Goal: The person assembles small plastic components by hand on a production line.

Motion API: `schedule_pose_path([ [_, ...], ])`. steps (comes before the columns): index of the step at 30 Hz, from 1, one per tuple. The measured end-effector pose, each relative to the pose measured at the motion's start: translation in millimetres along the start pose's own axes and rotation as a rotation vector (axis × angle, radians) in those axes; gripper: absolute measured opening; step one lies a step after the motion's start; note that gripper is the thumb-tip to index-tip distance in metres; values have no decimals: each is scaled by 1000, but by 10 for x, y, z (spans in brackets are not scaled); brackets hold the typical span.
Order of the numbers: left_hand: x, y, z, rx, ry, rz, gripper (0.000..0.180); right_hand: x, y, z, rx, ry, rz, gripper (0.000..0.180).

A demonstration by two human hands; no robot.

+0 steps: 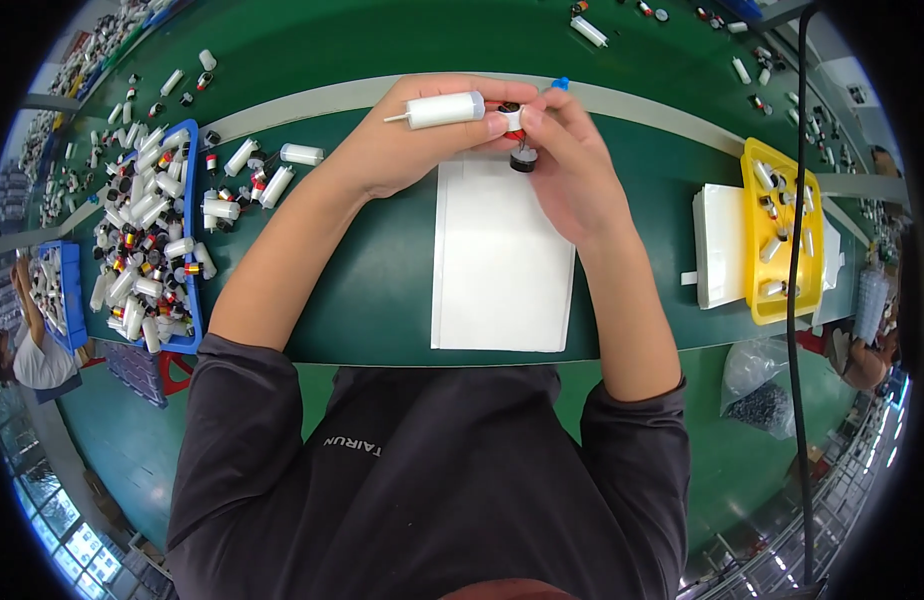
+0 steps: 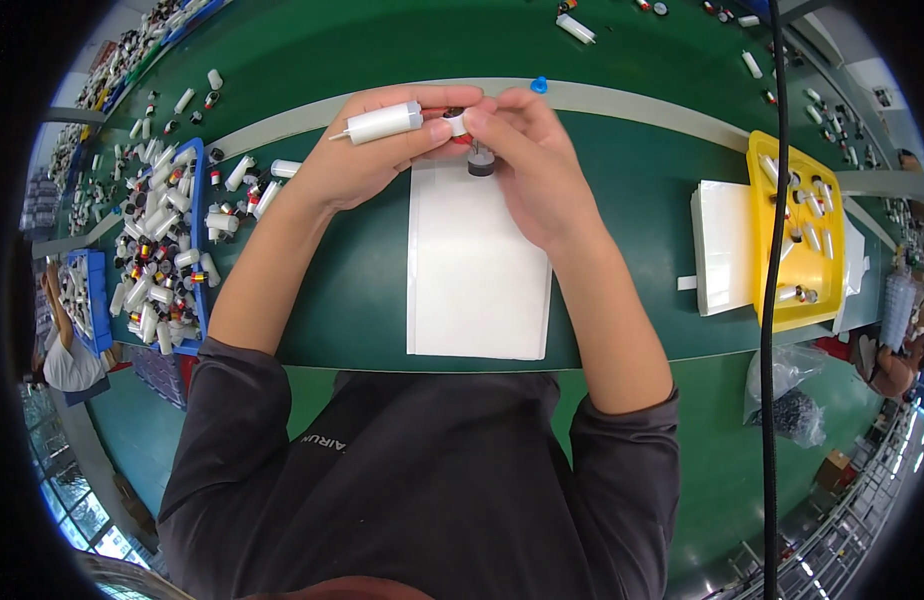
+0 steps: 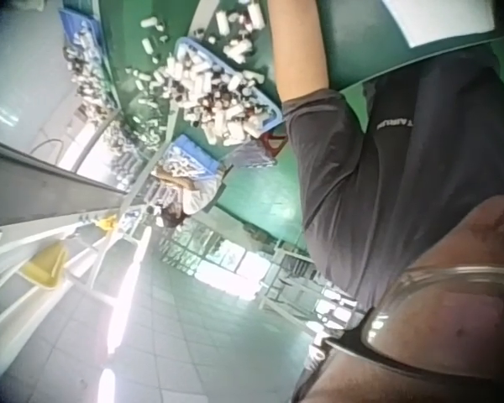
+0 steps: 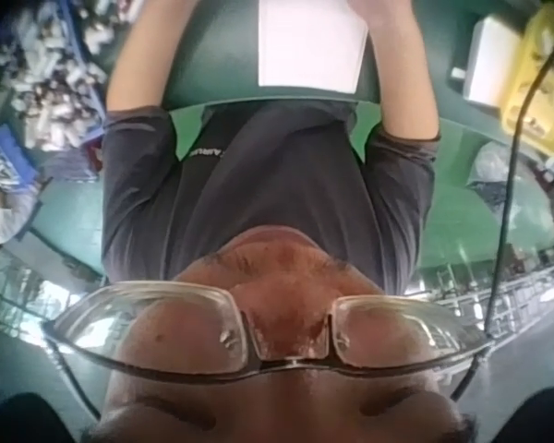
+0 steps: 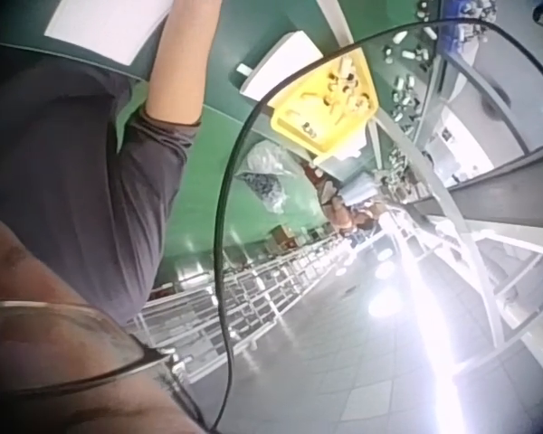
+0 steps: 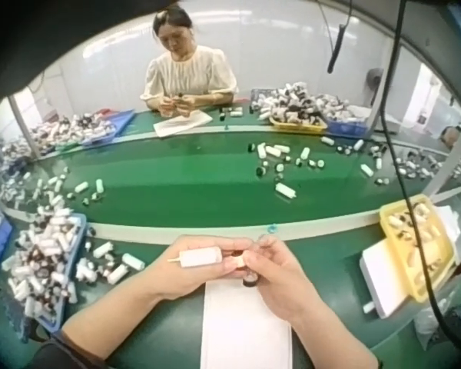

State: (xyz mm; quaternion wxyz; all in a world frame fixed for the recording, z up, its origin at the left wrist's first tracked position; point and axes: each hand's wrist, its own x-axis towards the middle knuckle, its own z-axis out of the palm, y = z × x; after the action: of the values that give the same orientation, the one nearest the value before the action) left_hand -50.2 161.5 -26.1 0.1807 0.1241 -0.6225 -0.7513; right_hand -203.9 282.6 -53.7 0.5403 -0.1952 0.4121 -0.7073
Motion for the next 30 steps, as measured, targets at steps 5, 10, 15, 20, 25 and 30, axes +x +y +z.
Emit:
schedule_pose_path([
  [5,46,2,-95,170,60,178,33,14,-14,-5,-214,36,-163,17],
  [10,287,253,-928,548,352,281,34,-108,123,18,-1364,-88,-529,21],
  [15,527,358,-1677,1399,422,-163,50,-143,296,-17,-1617,-212,-528,26],
  [20,1364,-36,-1090,1441,96,248,44,-163,333,14,-1647,-165,-614,9],
  [25,2024,-624,-374,1662,57,446,42,-132,298,97,-1660,-206,-586,16],
  [30,2064,-494,-415,1747,77,470,31,-107,300,120,-1660,-179,-501,23],
])
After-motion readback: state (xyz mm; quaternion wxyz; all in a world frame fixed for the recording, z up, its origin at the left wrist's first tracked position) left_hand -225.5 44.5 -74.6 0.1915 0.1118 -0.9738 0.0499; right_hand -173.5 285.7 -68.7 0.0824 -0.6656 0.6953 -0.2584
